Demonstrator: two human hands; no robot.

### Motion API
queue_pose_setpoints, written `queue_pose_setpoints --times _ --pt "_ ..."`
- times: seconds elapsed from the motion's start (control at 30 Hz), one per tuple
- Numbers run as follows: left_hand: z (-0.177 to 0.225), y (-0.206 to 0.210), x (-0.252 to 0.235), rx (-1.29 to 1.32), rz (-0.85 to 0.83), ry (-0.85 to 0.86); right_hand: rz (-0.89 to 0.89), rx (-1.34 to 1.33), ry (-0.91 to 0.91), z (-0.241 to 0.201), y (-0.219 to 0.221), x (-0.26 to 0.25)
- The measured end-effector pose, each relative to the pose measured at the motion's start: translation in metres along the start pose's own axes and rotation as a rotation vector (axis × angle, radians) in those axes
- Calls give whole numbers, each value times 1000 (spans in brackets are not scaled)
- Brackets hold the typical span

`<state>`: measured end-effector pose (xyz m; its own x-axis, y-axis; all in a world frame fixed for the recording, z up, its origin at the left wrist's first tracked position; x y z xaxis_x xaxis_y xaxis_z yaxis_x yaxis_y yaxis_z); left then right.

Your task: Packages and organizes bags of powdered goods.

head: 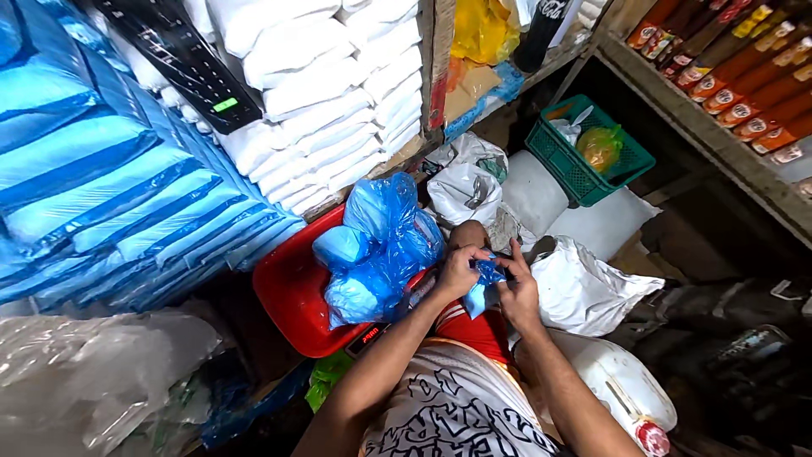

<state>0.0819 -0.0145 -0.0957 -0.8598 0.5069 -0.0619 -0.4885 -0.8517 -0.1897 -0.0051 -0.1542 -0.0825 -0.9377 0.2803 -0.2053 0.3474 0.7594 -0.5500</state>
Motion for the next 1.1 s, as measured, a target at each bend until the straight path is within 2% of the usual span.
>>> queue_pose_setpoints --times 0.1,0.23,0.4,0.57,0.67,0.77,0.9,1.1 --pt "0 -3 2 17 -57 -8 -17 190 -85 -1 0 -1" --pt "-2 -1 3 73 -119 -25 41 200 -155 -11 4 -7" --pt "-13 3 7 194 -14 -103 -5 305 -256 -19 0 -26" --pt "-3 2 12 292 -26 -156 -30 357 -307 -16 -8 -43" --pt "13 -6 13 374 -22 -215 -107 89 -173 -15 -15 -49" --pt "41 -36 19 447 24 -195 -287 -412 27 -15 -17 -43" --pt "75 -81 20 500 156 -138 -568 -1027 350 -31 15 -1" --pt "89 -122 22 515 241 -67 -659 -1400 306 -89 50 -14"
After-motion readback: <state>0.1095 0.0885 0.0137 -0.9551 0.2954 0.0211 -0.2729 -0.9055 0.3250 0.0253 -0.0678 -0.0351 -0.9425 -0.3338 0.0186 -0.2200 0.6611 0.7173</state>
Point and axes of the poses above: each hand's wrist, its own x-axis away from the middle knuckle, its own y-axis out of the palm, z = x × y, the point moved 4 cm from there along -x, towards the middle knuckle, and after that the axes turned 1 degree about -x, right-handed, at the moved point
